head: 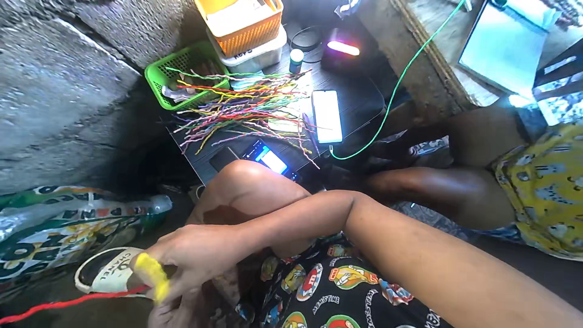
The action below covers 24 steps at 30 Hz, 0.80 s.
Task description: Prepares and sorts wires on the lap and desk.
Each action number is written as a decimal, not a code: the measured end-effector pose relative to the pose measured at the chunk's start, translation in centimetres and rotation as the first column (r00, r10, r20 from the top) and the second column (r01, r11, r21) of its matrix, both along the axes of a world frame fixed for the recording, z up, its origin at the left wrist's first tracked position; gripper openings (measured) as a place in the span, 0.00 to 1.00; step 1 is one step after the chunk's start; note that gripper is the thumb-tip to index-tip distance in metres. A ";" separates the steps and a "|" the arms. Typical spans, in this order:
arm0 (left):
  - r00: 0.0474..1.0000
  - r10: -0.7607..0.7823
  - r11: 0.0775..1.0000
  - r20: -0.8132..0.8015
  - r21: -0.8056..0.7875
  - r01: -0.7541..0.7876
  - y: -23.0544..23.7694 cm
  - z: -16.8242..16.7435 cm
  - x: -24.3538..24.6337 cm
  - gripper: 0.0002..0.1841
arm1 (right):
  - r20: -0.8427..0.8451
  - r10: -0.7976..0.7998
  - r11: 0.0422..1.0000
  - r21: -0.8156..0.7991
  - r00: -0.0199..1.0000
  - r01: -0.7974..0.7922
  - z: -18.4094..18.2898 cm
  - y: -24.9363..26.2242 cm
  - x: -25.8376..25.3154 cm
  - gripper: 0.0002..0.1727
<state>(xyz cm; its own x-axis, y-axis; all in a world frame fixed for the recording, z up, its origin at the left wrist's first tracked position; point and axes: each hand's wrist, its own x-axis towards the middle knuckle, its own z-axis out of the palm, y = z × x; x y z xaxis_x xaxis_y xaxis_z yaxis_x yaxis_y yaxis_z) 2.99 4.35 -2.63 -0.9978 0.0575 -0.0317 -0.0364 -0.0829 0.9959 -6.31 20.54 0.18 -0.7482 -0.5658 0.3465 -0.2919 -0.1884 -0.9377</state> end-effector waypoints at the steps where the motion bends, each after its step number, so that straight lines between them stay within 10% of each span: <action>1: 1.000 0.003 1.000 0.006 -0.014 -0.003 0.1 0.1 0.0 0.08 | -0.005 -0.014 1.000 0.002 1.000 0.014 0.0 0.0 -0.1 0.10; 12: 0.984 -0.178 0.977 0.010 0.124 0.176 0.1 0.1 0.0 0.13 | 0.045 -0.027 0.999 -0.016 0.999 0.027 -0.3 -0.1 -0.4 0.10; 24: 0.998 0.026 0.999 0.049 -0.022 -0.025 0.8 0.7 0.2 0.11 | -0.008 0.003 1.000 0.017 1.000 -0.003 -0.2 -0.1 -0.3 0.08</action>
